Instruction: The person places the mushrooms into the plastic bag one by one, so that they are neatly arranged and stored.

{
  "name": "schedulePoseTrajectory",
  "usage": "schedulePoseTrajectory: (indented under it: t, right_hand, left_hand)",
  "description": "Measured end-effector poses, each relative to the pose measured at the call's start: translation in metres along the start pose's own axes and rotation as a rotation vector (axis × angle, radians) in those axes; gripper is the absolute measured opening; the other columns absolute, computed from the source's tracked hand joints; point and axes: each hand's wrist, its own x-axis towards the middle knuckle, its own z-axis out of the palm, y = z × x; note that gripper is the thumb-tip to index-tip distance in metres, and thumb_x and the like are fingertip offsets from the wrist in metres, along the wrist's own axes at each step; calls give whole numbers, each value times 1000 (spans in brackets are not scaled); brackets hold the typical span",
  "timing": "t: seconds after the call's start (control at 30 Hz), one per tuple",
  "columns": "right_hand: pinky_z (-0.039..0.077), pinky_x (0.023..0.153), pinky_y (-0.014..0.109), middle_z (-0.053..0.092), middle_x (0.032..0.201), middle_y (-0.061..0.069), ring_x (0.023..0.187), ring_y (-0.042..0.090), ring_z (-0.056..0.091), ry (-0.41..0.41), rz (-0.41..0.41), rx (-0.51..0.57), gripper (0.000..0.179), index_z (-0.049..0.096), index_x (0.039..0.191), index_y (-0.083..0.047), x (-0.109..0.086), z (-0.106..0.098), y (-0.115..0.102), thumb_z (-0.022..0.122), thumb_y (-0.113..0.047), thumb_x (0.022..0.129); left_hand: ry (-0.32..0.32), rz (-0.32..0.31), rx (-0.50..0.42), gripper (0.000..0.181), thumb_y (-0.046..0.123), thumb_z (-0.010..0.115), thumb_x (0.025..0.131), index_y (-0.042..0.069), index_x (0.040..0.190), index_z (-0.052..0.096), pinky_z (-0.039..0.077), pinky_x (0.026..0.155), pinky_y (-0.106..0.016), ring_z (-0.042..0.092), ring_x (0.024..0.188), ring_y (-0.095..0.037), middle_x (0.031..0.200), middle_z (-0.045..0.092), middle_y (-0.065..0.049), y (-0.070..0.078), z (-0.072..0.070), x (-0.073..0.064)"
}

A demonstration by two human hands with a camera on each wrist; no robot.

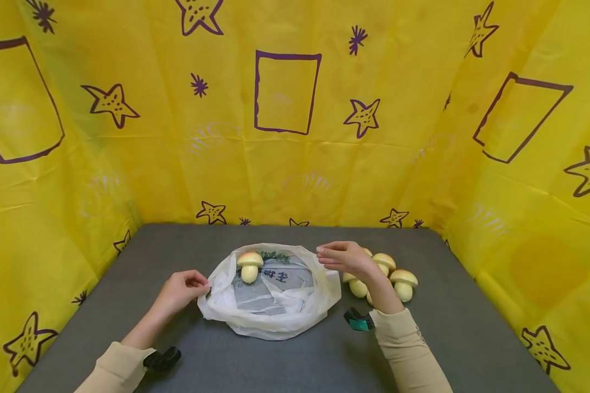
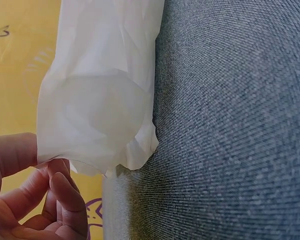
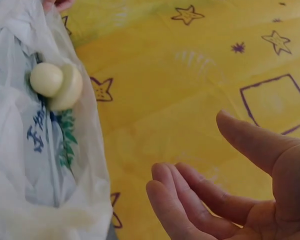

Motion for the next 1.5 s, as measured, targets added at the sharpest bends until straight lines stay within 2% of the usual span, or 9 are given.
schedulePoseTrajectory:
  t: [0.33, 0.47, 0.7, 0.83, 0.93, 1.17, 1.33, 1.4, 1.5]
  right_hand:
    - [45, 97, 41, 58, 126, 22, 112, 25, 62, 70, 9, -10, 57, 45, 134, 6, -22, -38, 3, 61, -30, 92]
    - [42, 100, 41, 52, 132, 27, 117, 29, 58, 87, 16, 14, 60, 40, 137, 8, -28, -51, 5, 59, -29, 94]
    - [44, 99, 37, 45, 139, 27, 120, 26, 57, 129, 28, 10, 64, 35, 140, 7, -39, -73, 14, 57, -32, 94]
    - [45, 98, 34, 44, 140, 28, 124, 29, 53, 132, 26, 13, 66, 33, 141, 9, -46, -83, 18, 56, -32, 95]
    - [45, 98, 34, 45, 139, 27, 120, 25, 56, 142, 35, 7, 66, 32, 141, 10, -51, -89, 20, 56, -32, 95]
    - [42, 102, 39, 41, 141, 28, 122, 25, 55, 157, 52, -19, 67, 30, 141, 10, -63, -100, 30, 54, -33, 96]
    - [46, 97, 34, 60, 124, 13, 110, 14, 62, 165, 49, -8, 65, 31, 140, 12, -71, -112, 39, 55, -29, 96]
    - [46, 97, 34, 62, 119, 4, 103, 6, 63, 163, 44, -2, 66, 29, 140, 13, -74, -117, 41, 55, -28, 96]
    - [46, 97, 35, 61, 121, 4, 102, 4, 63, 167, 46, 0, 67, 28, 140, 14, -79, -123, 45, 55, -28, 96]
  left_hand:
    - [-11, 0, 7, 15, 14, 71, 83, 2, 90, 66, 45, 57, -27, 51, 66, -18, 76, 60, -6, 4, -2, 1]
    - [-10, -9, 14, 15, 14, 71, 83, 2, 90, 66, 45, 57, -27, 51, 67, -18, 76, 60, -6, 6, -3, -1]
    - [-10, -11, 10, 15, 13, 71, 83, 1, 90, 66, 46, 57, -26, 51, 66, -18, 76, 60, -6, 4, -4, -1]
    - [-12, -3, 12, 16, 14, 71, 83, 1, 90, 66, 46, 57, -26, 52, 66, -18, 75, 60, -6, 2, -4, -1]
    - [-20, 3, 18, 16, 15, 72, 83, 1, 90, 66, 45, 57, -26, 52, 65, -18, 75, 60, -6, 0, -2, 0]
    - [-12, 8, 9, 16, 15, 72, 82, 2, 89, 66, 45, 56, -26, 52, 64, -15, 75, 60, -6, -3, -1, -1]
    - [-16, 2, 9, 17, 16, 72, 82, 2, 89, 66, 45, 56, -26, 51, 64, -16, 75, 60, -5, -2, 0, -1]
    - [-14, 2, 7, 17, 15, 72, 82, 2, 89, 66, 45, 56, -26, 51, 64, -16, 75, 60, -5, -1, 0, 0]
    - [-8, 3, 8, 17, 15, 72, 82, 2, 89, 66, 46, 56, -26, 51, 64, -16, 74, 60, -5, 0, -1, 0]
